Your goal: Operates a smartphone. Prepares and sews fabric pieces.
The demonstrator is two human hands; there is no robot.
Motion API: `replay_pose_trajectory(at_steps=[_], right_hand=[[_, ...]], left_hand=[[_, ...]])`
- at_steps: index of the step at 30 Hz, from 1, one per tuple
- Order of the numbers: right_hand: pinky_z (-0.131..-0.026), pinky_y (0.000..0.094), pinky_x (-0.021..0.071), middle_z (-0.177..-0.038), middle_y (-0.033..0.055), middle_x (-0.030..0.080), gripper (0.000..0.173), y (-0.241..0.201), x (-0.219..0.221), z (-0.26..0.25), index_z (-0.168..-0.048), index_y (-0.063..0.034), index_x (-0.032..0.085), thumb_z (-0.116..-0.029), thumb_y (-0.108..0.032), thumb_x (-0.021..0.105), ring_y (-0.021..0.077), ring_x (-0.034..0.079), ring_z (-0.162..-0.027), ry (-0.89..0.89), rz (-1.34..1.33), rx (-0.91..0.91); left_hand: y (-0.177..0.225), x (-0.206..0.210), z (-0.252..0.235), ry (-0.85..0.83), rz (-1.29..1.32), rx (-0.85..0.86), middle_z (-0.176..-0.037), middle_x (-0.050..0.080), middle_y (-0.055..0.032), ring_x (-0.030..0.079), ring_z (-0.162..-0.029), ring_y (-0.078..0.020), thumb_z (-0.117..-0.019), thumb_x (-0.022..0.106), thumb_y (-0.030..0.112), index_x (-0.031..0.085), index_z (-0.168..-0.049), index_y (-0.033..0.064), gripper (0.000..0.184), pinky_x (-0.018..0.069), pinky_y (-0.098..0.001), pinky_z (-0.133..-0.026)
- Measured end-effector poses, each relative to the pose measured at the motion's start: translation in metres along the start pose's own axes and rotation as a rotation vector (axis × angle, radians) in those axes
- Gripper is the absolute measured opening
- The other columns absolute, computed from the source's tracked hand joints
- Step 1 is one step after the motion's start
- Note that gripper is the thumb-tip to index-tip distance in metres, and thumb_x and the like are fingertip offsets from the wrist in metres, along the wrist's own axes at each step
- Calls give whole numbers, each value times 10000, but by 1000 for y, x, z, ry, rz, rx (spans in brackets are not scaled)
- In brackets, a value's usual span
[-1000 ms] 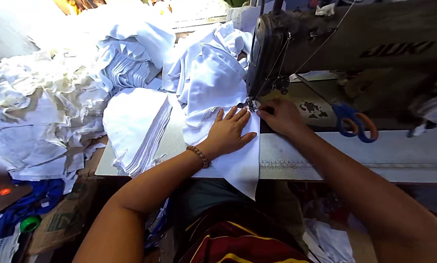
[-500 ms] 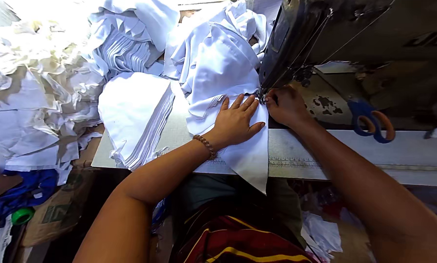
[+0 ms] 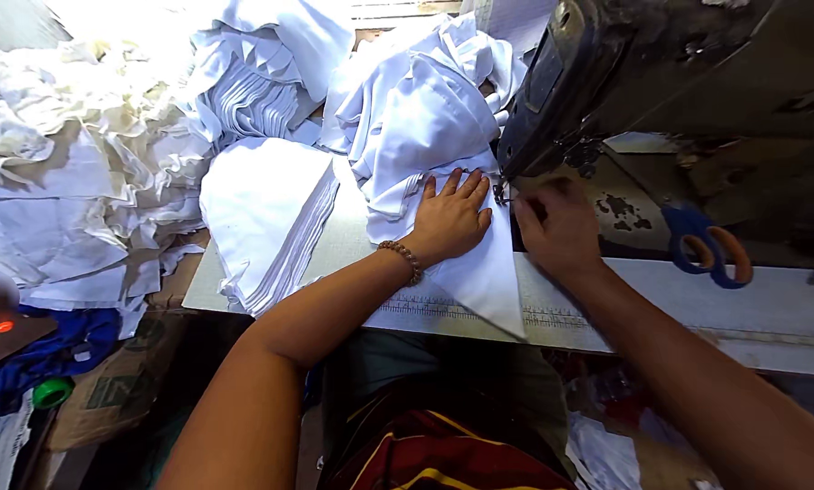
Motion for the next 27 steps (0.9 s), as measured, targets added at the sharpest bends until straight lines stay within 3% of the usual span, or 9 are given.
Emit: replay_pose_trajectory(at_steps=[3, 5, 9, 13, 18, 23, 27], right_hand=[[-896, 578, 526, -1048, 205, 711, 303, -26, -1, 36, -956, 10, 741, -962, -265, 612, 389, 675, -1029, -11, 2, -226], [-913, 553, 501, -1082, 174, 735, 331, -30, 2, 50, -943, -27, 776, -965, -312, 609, 359, 680, -1053, -19, -2, -278], [-1004, 561, 491, -1191, 172, 732, 344, -29, 7, 50, -1015, -37, 790, -1008, -293, 560, 365, 661, -1188, -60, -15, -270], [-1009, 509, 506, -1175, 165, 745, 337, -31, 8, 51, -1035, -26, 792, -1023, -252, 542, 343, 675, -1187, -56, -4, -296], [-1022, 502, 512, -1200, 165, 741, 357, -30, 9, 50, -1094, -21, 784, -1029, -244, 512, 342, 678, -1194, -86, 6, -298], [-1048, 520, 491, -1261, 174, 716, 421, -27, 11, 49, -1176, -11, 758, -1030, -284, 472, 359, 654, -1233, -134, -2, -268], [-1057, 538, 478, -1304, 179, 694, 479, -27, 14, 45, -1218, -7, 739, -1041, -348, 453, 368, 636, -1263, -157, 24, -261]], left_hand=[[-8, -3, -12, -8, 1, -46, -1701, 276, -15, 189, -1585, -286, -1095, 269, 380, 339, -1619, 162, 572, 124, -661, -1216], [-13, -6, -21, -2, 9, -70, -1699, 281, -19, 207, -1579, -287, -1096, 272, 379, 343, -1617, 165, 568, 139, -653, -1212], [-26, -13, -38, 37, 34, -90, -1672, 344, -31, 301, -1541, -294, -1092, 301, 383, 390, -1598, 181, 551, 212, -619, -1196], [-39, -18, -56, 54, 63, -94, -1638, 404, -23, 361, -1504, -296, -1096, 313, 360, 400, -1593, 193, 531, 271, -618, -1160], [-50, -24, -73, 84, 100, -70, -1537, 527, -94, 429, -1455, -316, -1099, 346, 324, 465, -1551, 145, 501, 300, -577, -1162], [-57, -29, -90, 125, 119, -28, -1432, 609, -139, 489, -1406, -316, -1098, 394, 300, 579, -1440, 78, 447, 329, -521, -1174], [-59, -39, -100, 193, 147, 33, -1301, 658, -198, 555, -1322, -350, -1066, 504, 208, 650, -1302, 14, 339, 392, -480, -1143]])
Point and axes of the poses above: each hand's wrist, its own z-axis away from the middle knuckle, its own x-axis out of the palm, y = z × x, the point moved 9 cm from there along -z, towards the middle knuckle
